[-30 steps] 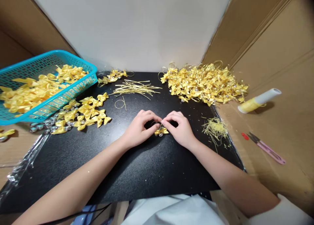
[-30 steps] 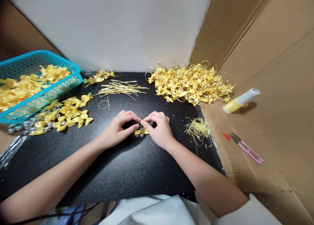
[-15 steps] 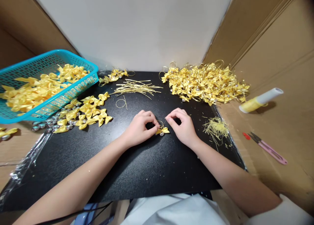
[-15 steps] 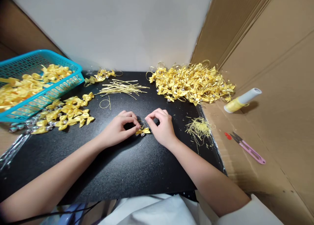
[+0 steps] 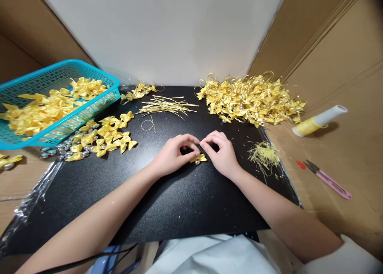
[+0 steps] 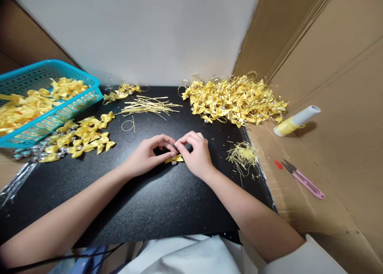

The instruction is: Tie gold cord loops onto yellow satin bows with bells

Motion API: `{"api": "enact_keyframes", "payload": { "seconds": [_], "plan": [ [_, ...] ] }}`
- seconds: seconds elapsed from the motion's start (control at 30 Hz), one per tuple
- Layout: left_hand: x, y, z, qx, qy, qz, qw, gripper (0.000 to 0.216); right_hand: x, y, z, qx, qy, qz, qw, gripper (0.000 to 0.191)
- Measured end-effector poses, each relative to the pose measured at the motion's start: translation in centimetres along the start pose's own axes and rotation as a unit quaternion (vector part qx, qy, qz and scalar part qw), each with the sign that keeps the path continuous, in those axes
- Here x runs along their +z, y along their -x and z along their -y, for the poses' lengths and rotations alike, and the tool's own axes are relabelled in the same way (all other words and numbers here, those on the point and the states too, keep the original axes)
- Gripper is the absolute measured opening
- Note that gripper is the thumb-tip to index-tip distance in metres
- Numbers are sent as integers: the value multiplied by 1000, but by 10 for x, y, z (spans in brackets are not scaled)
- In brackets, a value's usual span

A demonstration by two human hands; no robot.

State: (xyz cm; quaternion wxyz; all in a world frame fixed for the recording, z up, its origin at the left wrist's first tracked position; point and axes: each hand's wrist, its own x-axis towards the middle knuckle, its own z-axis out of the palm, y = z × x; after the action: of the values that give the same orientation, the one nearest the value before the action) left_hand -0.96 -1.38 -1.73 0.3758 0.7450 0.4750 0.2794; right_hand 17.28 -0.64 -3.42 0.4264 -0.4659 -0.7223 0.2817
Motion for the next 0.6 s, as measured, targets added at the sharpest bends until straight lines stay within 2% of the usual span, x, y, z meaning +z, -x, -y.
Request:
{"api": "enact_keyframes", "payload": {
  "seconds": [0.17, 0.6],
  "plan": [
    [3, -2, 4, -16, 27, -7, 999, 20, 0, -3, -2, -6, -9, -13, 1000, 14],
    [-5, -2, 3, 18, -72, 24, 997, 16, -5, -6, -9, 10, -23, -78, 997, 17]
  ]
}}
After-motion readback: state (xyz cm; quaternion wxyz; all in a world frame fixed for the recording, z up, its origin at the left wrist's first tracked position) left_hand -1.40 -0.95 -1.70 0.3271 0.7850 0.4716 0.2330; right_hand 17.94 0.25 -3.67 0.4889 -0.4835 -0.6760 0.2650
